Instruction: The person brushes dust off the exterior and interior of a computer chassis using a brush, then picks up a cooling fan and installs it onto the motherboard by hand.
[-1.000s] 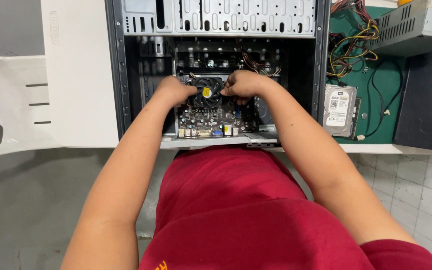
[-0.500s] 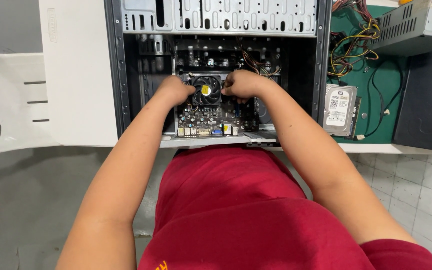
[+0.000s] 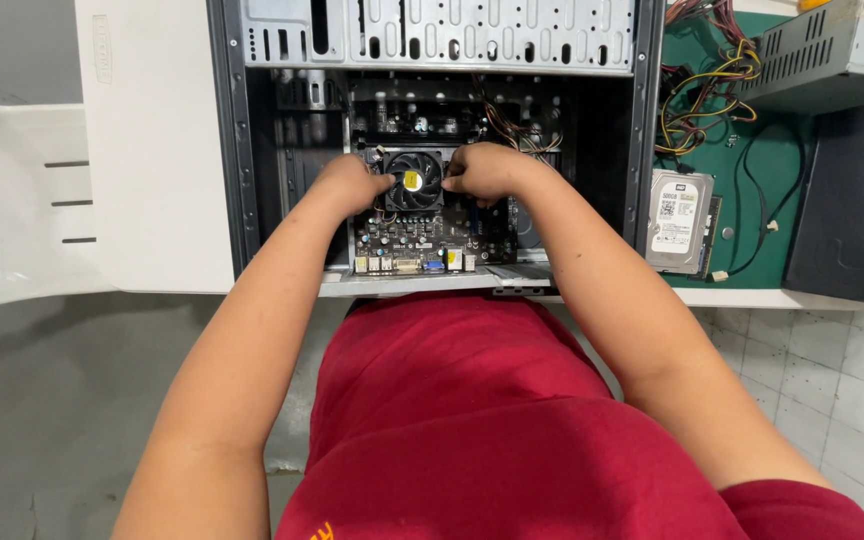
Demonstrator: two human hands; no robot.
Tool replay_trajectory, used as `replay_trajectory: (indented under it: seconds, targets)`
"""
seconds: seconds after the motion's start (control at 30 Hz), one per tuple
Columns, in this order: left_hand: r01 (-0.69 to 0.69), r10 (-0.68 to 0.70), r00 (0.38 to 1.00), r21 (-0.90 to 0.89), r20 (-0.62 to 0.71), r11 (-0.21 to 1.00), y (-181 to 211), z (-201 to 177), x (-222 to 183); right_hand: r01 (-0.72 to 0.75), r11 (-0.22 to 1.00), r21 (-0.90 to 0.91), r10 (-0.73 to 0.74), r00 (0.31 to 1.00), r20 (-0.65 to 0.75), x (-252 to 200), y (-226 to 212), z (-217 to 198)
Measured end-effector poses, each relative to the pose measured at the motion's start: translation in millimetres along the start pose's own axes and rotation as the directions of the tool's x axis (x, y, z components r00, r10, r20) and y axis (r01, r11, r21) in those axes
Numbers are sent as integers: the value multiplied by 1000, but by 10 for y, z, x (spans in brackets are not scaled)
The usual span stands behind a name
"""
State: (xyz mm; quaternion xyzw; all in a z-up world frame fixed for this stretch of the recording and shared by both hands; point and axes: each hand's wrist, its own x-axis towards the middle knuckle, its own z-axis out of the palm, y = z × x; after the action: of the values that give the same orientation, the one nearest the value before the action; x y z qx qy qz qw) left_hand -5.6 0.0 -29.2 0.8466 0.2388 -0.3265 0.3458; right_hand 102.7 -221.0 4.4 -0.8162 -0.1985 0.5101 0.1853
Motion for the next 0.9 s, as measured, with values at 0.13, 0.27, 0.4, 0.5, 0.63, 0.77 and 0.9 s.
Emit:
replay_trajectory:
  seconds: [0.13,0.27,0.4,0.5,0.63,0.77,0.9]
  targets:
    - [-11,10,999,7,42,1000,265,-250,-344,-8,1000,-15,8,1000,-3,-61,-60,-36]
    - [-18,16,999,68,38,997,192,-126,-257,-5,999,-54,4,1000,-28,-127,-100,-37]
    - [-15,15,1000,62,11,998,192,-93,-247,-16,992,-125,7,997,-71,-100,-91,-32]
    - [-21,20,1000,70,15,997,200,-103,-258,-10,987,-162,-5,996,-90,2,-22,-3]
    - [-41,39,999,91,18,995,122,-86,-152,32,987,-155,-49,993,-105,-64,-64,-16]
    - [-36,33,999,80,29,996,99,-72,-85,-25,984,-176,10,996,-86,-125,-108,-31]
    - [-40,37,999,86,40,995,85,-51,-61,-61,979,-193,50,997,-61,-155,-156,-34]
